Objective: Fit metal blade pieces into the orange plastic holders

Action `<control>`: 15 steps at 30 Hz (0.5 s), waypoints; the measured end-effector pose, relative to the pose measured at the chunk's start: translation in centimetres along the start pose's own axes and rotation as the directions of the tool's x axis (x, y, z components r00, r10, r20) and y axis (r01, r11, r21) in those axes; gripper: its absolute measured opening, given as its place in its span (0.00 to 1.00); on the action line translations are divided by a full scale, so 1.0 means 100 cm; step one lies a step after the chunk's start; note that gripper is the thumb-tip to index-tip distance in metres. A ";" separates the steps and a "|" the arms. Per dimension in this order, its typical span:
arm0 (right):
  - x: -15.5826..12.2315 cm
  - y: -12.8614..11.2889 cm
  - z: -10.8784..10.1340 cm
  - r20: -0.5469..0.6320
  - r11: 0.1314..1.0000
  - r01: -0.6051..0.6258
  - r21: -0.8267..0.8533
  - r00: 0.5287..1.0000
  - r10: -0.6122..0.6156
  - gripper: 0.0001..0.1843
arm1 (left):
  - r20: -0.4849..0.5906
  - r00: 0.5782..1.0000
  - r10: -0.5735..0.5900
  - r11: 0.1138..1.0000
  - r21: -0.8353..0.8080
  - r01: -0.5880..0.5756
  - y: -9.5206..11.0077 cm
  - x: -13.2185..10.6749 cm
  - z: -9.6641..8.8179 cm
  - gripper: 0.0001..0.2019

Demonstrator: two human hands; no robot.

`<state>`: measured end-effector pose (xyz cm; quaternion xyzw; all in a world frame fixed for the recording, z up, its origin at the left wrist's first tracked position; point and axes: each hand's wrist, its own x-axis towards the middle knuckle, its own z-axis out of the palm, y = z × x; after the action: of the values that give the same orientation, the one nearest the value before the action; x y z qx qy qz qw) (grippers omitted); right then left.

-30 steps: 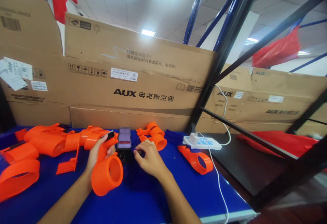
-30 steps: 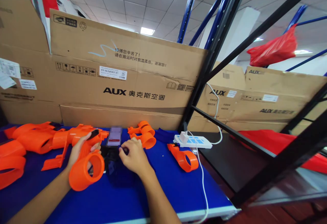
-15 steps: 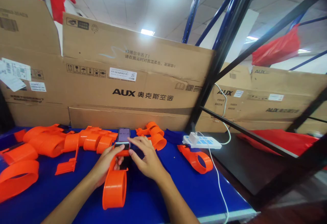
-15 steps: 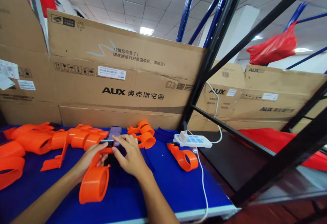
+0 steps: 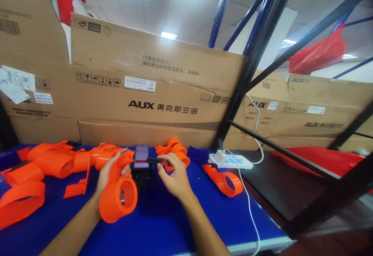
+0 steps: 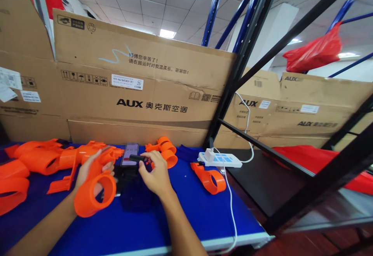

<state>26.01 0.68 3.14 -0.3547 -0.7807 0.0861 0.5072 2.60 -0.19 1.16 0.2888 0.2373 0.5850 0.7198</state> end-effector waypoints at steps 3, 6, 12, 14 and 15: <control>-0.002 0.003 0.001 0.215 0.990 0.031 -0.134 0.977 -0.001 0.10 | -0.033 0.999 0.012 0.990 -0.142 -0.017 0.008 -0.005 0.000 0.18; -0.002 0.001 0.006 0.364 0.972 0.068 -0.225 0.931 0.020 0.10 | -0.032 0.999 0.021 0.987 -0.161 -0.026 0.008 -0.006 -0.001 0.18; 0.006 -0.003 0.011 0.505 0.952 0.040 -0.303 0.854 0.125 0.09 | 0.006 0.998 0.065 0.988 -0.144 -0.063 0.006 -0.006 0.001 0.10; 0.008 -0.003 0.011 0.507 0.951 0.045 -0.305 0.853 0.122 0.12 | 0.000 0.998 0.064 0.989 -0.133 -0.063 0.005 -0.005 0.002 0.11; 0.008 -0.003 0.010 0.490 0.954 0.041 -0.297 0.864 0.116 0.12 | -0.009 0.998 0.060 0.992 -0.112 -0.060 0.004 -0.005 0.003 0.13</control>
<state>24.86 1.21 3.44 -0.4074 -0.8824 0.0669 0.2254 2.40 -0.64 1.66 0.2531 0.1971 0.6197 0.7163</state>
